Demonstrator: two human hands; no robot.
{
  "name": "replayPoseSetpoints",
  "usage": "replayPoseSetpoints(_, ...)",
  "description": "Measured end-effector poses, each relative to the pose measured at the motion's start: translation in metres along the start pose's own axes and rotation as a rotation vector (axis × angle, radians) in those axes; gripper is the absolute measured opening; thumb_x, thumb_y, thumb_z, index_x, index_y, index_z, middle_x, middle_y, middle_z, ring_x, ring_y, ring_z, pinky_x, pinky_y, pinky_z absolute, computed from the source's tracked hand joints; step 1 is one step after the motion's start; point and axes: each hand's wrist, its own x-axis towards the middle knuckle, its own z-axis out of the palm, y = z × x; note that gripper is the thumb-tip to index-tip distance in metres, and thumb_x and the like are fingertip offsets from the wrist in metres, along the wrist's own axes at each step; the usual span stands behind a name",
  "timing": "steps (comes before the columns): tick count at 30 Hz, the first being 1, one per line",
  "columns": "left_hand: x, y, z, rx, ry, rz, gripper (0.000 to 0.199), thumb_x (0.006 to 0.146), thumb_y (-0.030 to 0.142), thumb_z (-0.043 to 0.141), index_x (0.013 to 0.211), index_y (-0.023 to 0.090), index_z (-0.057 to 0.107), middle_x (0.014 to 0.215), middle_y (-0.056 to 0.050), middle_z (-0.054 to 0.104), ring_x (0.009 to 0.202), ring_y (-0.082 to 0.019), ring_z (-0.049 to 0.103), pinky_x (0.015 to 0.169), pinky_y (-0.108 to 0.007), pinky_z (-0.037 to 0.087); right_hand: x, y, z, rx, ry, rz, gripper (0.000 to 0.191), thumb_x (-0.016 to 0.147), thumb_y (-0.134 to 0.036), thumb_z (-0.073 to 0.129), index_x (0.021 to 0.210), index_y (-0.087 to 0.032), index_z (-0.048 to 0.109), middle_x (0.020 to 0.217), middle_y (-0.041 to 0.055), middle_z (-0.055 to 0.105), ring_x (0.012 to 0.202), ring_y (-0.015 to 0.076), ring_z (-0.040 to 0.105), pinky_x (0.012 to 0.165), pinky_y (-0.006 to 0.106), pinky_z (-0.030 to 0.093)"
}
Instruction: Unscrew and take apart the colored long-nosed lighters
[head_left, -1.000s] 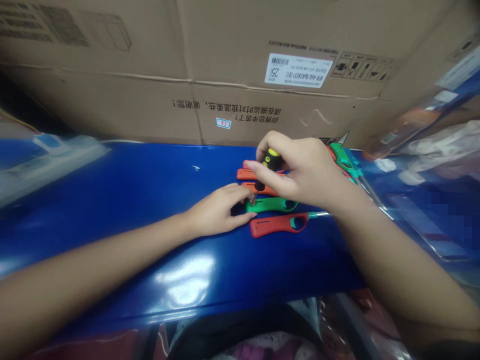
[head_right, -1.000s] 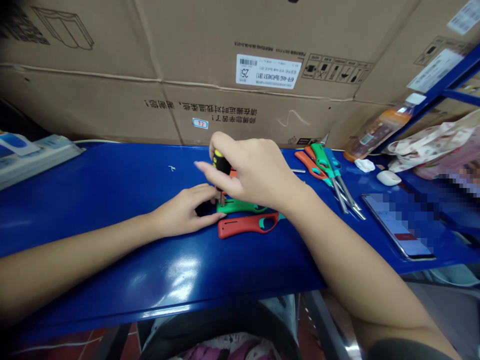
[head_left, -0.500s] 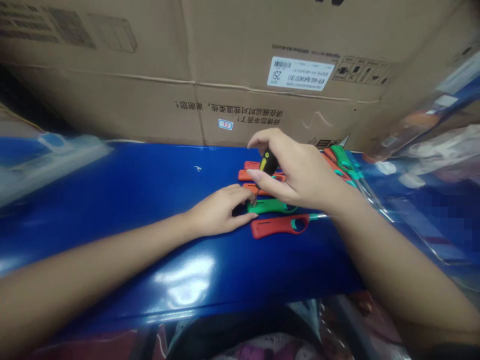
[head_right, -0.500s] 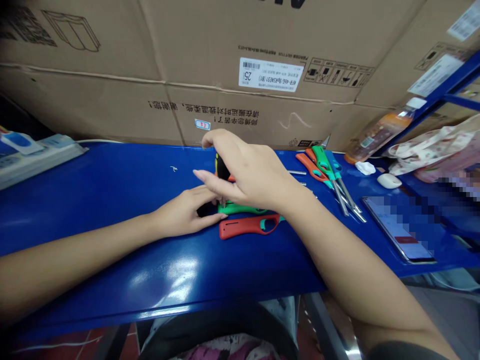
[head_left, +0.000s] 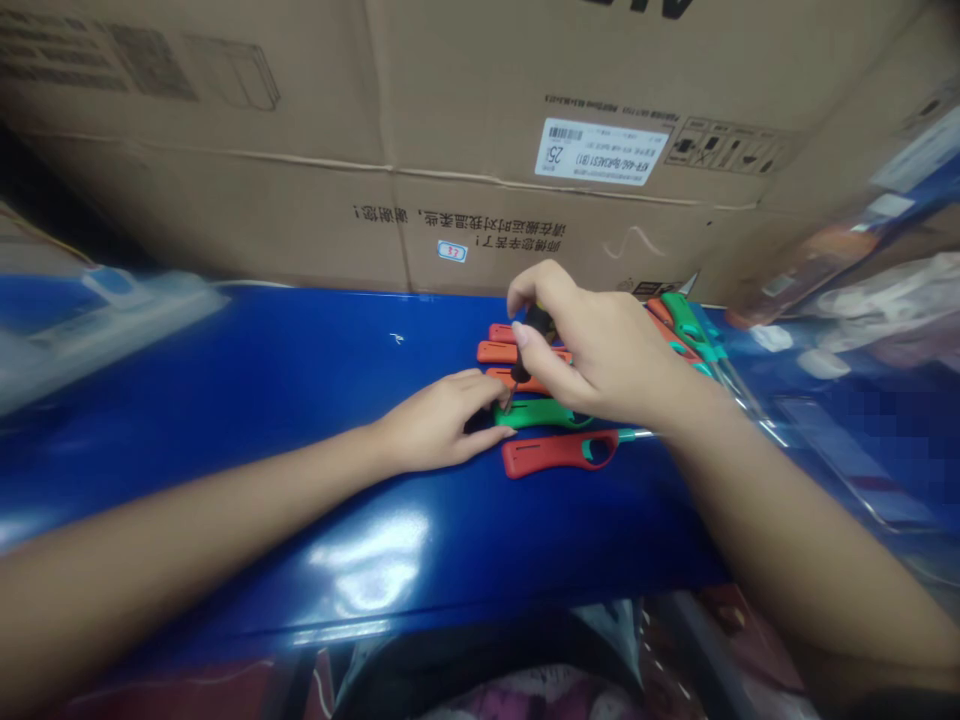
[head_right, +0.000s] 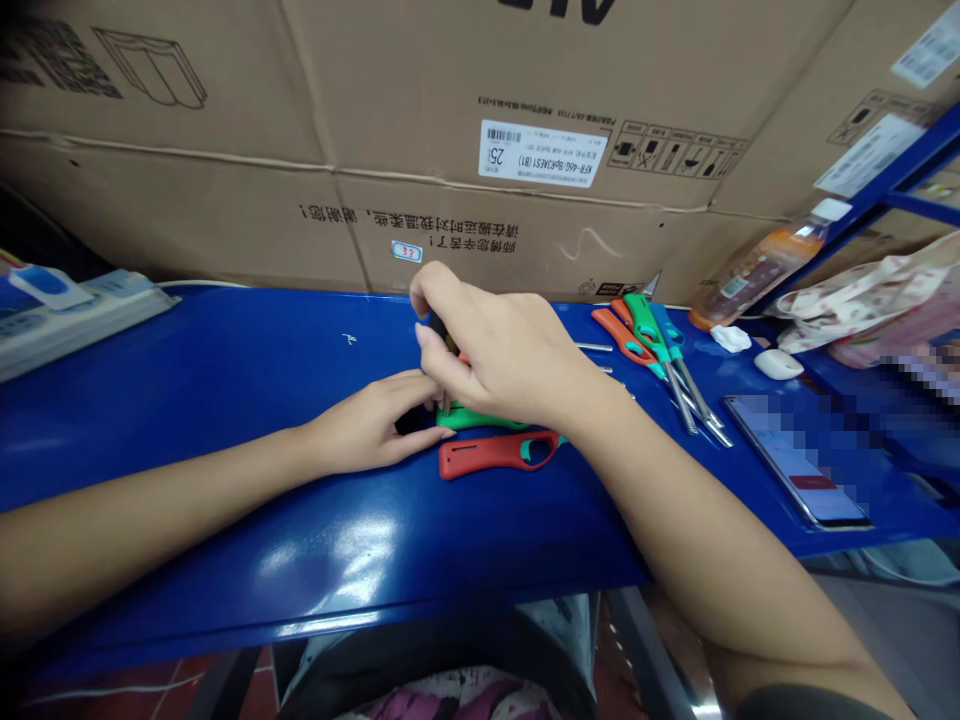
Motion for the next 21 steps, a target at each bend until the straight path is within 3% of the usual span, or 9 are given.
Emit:
replayPoseSetpoints(6,-0.0001,0.0000,0.0003,-0.005,0.012,0.009,0.024,0.097,0.037,0.060,0.108,0.016,0.059,0.099,-0.008,0.065,0.092,-0.023,0.061,0.084,-0.037,0.051,-0.0004,0.0025,0.0008,0.014,-0.025,0.014,0.028,0.097,-0.044,0.047,0.108,-0.019,0.055,0.076,-0.0004,0.068,0.059,0.0138,0.058,0.057,0.026,0.035)
replayPoseSetpoints(11,-0.0002,-0.0013,0.0016,0.014,0.030,-0.002,0.023,0.096,0.038,0.061,0.104,0.017,0.060,0.093,-0.006,0.064,0.085,-0.022,0.061,0.078,-0.036,0.052,-0.0003,-0.0008,0.0000,0.054,-0.023,-0.033,0.025,0.093,-0.030,0.046,0.114,-0.018,0.053,0.083,0.0005,0.070,0.057,0.0131,0.054,0.057,0.026,0.036)
replayPoseSetpoints(16,0.0004,0.0002,0.0008,-0.008,0.029,0.001,0.022,0.096,0.037,0.061,0.104,0.017,0.060,0.095,-0.006,0.064,0.087,-0.021,0.061,0.081,-0.035,0.052,-0.0005,-0.0017,-0.0002,0.030,-0.012,0.017,0.023,0.095,-0.038,0.049,0.107,-0.020,0.056,0.072,-0.0024,0.067,0.057,0.0142,0.056,0.056,0.027,0.035)
replayPoseSetpoints(21,0.0003,0.0008,0.0004,-0.006,0.009,-0.039,0.024,0.095,0.039,0.062,0.106,0.017,0.060,0.094,-0.006,0.063,0.087,-0.021,0.061,0.080,-0.035,0.051,-0.0008,0.0019,0.0008,0.033,-0.014,0.007,0.028,0.092,-0.031,0.045,0.115,-0.019,0.054,0.075,-0.0016,0.066,0.054,0.0139,0.052,0.057,0.027,0.035)
